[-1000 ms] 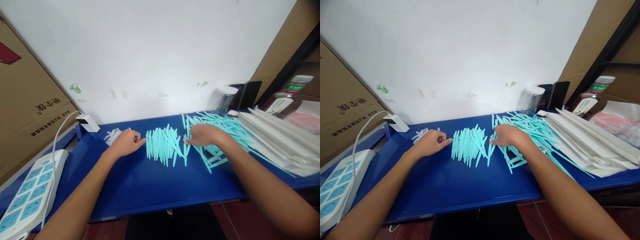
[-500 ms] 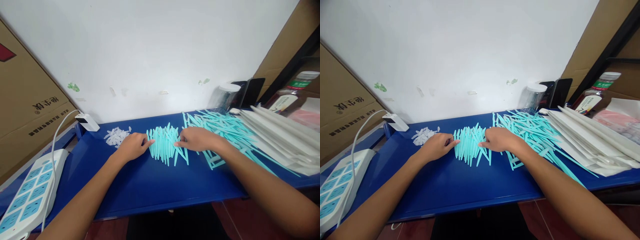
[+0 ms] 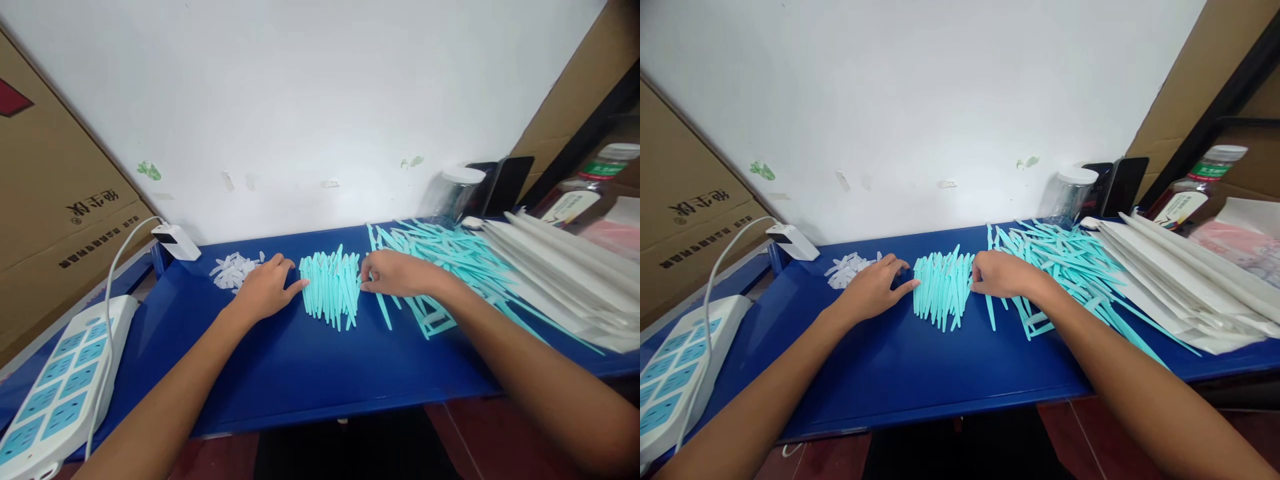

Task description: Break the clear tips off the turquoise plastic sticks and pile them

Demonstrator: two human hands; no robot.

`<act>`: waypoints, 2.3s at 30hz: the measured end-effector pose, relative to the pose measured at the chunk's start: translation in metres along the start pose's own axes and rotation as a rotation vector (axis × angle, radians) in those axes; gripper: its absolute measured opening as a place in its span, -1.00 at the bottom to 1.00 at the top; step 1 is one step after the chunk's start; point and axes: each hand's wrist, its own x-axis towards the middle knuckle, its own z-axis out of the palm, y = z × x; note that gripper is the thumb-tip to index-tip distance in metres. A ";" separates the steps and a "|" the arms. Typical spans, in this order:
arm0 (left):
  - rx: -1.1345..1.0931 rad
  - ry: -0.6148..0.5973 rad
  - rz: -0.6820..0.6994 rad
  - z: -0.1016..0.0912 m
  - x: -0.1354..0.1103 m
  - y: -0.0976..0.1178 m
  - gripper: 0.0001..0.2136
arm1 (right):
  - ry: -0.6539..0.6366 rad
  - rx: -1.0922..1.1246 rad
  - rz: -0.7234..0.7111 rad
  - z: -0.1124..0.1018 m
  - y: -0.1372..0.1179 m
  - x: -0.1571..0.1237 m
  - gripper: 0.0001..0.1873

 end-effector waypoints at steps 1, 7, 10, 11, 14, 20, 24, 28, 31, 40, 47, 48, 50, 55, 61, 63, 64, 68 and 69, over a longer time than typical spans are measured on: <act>-0.013 -0.007 0.012 0.000 0.000 -0.001 -0.48 | -0.014 -0.009 0.022 0.001 -0.001 0.002 -0.84; -0.075 -0.017 0.021 0.000 -0.001 0.002 -0.44 | 0.025 -0.091 0.050 0.011 0.000 0.013 -0.66; -0.087 -0.024 0.019 -0.003 -0.002 0.004 -0.48 | 0.036 -0.101 0.002 0.016 0.003 0.017 -0.63; -0.091 -0.027 0.020 -0.003 -0.003 0.005 -0.49 | 0.047 -0.105 -0.004 0.019 0.004 0.019 -0.63; -0.116 -0.059 0.017 -0.005 -0.004 0.009 -0.53 | 0.104 -0.141 0.002 0.024 0.006 0.024 -0.60; -0.166 -0.078 -0.030 -0.002 -0.004 0.012 -0.57 | 0.270 -0.207 0.174 0.005 0.021 0.025 -0.54; -0.091 0.010 -0.061 -0.003 -0.001 0.008 -0.60 | 0.230 -0.272 0.384 -0.015 0.031 0.018 -0.40; 0.012 0.118 -0.144 -0.013 0.002 0.006 -0.62 | 0.014 -0.318 0.403 -0.016 0.020 0.011 -0.25; 0.031 0.189 -0.170 -0.019 0.003 0.006 -0.64 | -0.086 -0.350 0.405 -0.008 0.004 0.008 -0.25; -0.031 0.310 -0.148 -0.019 0.003 0.004 -0.68 | -0.229 -0.418 0.478 -0.005 -0.007 0.008 -0.60; -0.103 0.328 -0.134 -0.018 0.003 0.000 -0.69 | -0.171 -0.388 0.423 -0.021 0.002 0.003 -0.69; -0.123 0.336 -0.130 -0.018 0.003 0.000 -0.70 | -0.111 -0.373 0.410 -0.024 0.007 0.003 -0.68; -0.179 0.345 -0.114 -0.017 0.004 0.001 -0.71 | 0.055 -0.339 0.371 -0.030 0.018 0.003 -0.68; -0.505 0.279 -0.011 -0.010 0.000 0.020 -0.72 | 0.471 -0.146 0.213 -0.032 0.020 0.008 -0.77; -1.158 0.030 0.092 -0.004 -0.019 0.073 -0.57 | 0.724 0.346 -0.161 -0.005 -0.032 0.001 -0.72; -1.320 -0.143 0.133 -0.003 -0.025 0.089 -0.56 | 0.750 0.462 -0.205 0.007 -0.049 -0.004 -0.73; -1.376 -0.262 0.172 -0.002 -0.027 0.096 -0.56 | 0.754 0.503 -0.213 0.013 -0.056 -0.006 -0.74; -1.435 -0.518 0.147 0.002 -0.033 0.105 -0.55 | 0.762 0.564 -0.252 0.026 -0.068 -0.010 -0.76; -1.457 -0.513 0.096 0.003 -0.033 0.104 -0.56 | 0.770 0.570 -0.254 0.027 -0.068 -0.010 -0.75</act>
